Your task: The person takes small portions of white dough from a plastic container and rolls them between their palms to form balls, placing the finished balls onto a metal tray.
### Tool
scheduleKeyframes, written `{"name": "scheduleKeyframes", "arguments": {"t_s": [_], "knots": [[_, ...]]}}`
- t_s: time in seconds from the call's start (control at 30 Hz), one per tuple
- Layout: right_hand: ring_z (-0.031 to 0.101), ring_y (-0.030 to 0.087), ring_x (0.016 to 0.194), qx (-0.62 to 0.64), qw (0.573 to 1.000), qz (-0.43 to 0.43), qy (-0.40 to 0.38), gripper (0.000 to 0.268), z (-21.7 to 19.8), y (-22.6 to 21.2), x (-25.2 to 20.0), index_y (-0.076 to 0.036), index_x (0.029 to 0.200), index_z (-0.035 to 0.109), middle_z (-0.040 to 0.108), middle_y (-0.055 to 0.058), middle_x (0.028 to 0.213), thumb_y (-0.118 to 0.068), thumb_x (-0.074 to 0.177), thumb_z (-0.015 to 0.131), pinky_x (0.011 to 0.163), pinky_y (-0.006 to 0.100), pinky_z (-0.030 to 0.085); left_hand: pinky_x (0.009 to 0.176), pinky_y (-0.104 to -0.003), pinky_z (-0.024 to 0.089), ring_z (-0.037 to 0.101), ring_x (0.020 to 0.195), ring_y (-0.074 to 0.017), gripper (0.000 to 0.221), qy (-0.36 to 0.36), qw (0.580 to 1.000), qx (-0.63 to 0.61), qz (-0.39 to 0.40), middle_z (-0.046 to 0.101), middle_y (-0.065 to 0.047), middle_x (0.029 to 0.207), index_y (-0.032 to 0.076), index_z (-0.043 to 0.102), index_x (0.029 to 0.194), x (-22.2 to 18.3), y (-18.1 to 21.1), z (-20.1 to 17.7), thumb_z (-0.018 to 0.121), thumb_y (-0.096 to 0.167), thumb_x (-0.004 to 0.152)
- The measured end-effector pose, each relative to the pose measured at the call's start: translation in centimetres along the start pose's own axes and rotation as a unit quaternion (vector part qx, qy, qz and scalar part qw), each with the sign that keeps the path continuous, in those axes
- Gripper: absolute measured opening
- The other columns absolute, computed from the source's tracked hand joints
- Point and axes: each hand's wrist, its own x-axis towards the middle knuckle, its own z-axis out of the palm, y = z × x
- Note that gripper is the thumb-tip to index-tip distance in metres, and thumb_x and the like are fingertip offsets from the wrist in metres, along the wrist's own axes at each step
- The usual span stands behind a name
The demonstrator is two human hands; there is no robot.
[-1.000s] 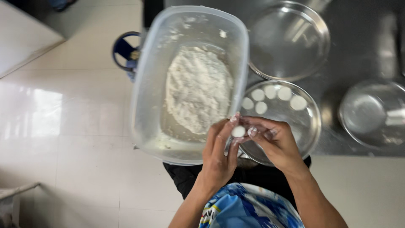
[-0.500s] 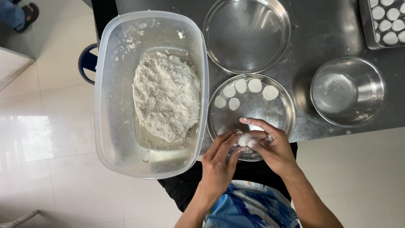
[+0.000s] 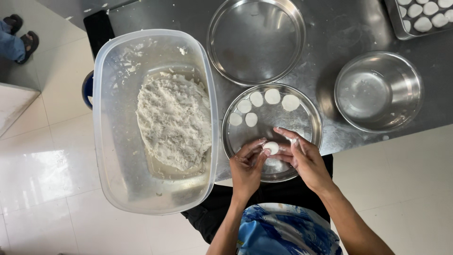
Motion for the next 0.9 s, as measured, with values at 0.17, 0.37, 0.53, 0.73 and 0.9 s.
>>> {"name": "scheduleKeyframes", "arguments": {"t_s": [0.17, 0.37, 0.53, 0.73, 0.9], "knots": [[0.068, 0.03, 0.121, -0.007, 1.0, 0.008, -0.01, 0.066, -0.5, 0.0, 0.0, 0.003, 0.152, 0.041, 0.057, 0.021, 0.148, -0.044, 0.108, 0.026, 0.106, 0.045, 0.056, 0.086, -0.026, 0.058, 0.071, 0.099, -0.0132, 0.025, -0.017, 0.999, -0.035, 0.039, 0.075, -0.013, 0.106, -0.005, 0.068, 0.117, 0.4, -1.2, 0.4, 0.075, 0.003, 0.095], [0.065, 0.029, 0.127, 0.005, 1.0, -0.015, -0.009, 0.064, -0.6, 0.1, 0.1, 0.006, 0.148, 0.041, 0.05, 0.018, 0.154, -0.042, 0.107, 0.03, 0.105, 0.047, 0.057, 0.076, -0.024, 0.057, 0.071, 0.088, -0.0106, 0.017, 0.0, 0.999, -0.036, 0.015, 0.076, -0.011, 0.095, -0.005, 0.071, 0.109, 1.4, -2.1, 0.9, 0.076, 0.005, 0.096], [0.069, 0.031, 0.121, 0.056, 0.998, -0.031, -0.022, 0.065, -1.2, 0.5, 0.2, 0.006, 0.152, 0.042, 0.056, 0.024, 0.148, -0.042, 0.11, 0.031, 0.105, 0.048, 0.058, 0.086, -0.026, 0.059, 0.071, 0.096, -0.0111, 0.028, -0.028, 0.998, -0.014, 0.05, 0.074, -0.009, 0.1, -0.003, 0.068, 0.114, 1.2, -1.6, 1.1, 0.081, 0.004, 0.09], [0.068, 0.03, 0.118, 0.075, 0.996, -0.035, -0.029, 0.063, -1.4, 0.3, 0.4, 0.004, 0.151, 0.04, 0.05, 0.019, 0.153, -0.041, 0.107, 0.04, 0.104, 0.049, 0.057, 0.09, -0.028, 0.061, 0.07, 0.102, -0.013, 0.039, -0.054, 0.996, 0.001, 0.072, 0.071, -0.009, 0.111, -0.002, 0.067, 0.122, 1.4, 0.2, 1.5, 0.082, 0.003, 0.086], [0.069, 0.026, 0.116, 0.063, 0.997, -0.034, -0.017, 0.057, -1.2, 0.0, 0.2, 0.005, 0.15, 0.043, 0.055, 0.018, 0.149, -0.029, 0.104, 0.051, 0.102, 0.045, 0.059, 0.088, -0.029, 0.061, 0.071, 0.104, -0.0157, 0.03, -0.07, 0.988, 0.093, 0.102, 0.071, -0.011, 0.113, -0.001, 0.069, 0.123, 1.4, 1.5, 1.0, 0.075, 0.008, 0.095]]}}
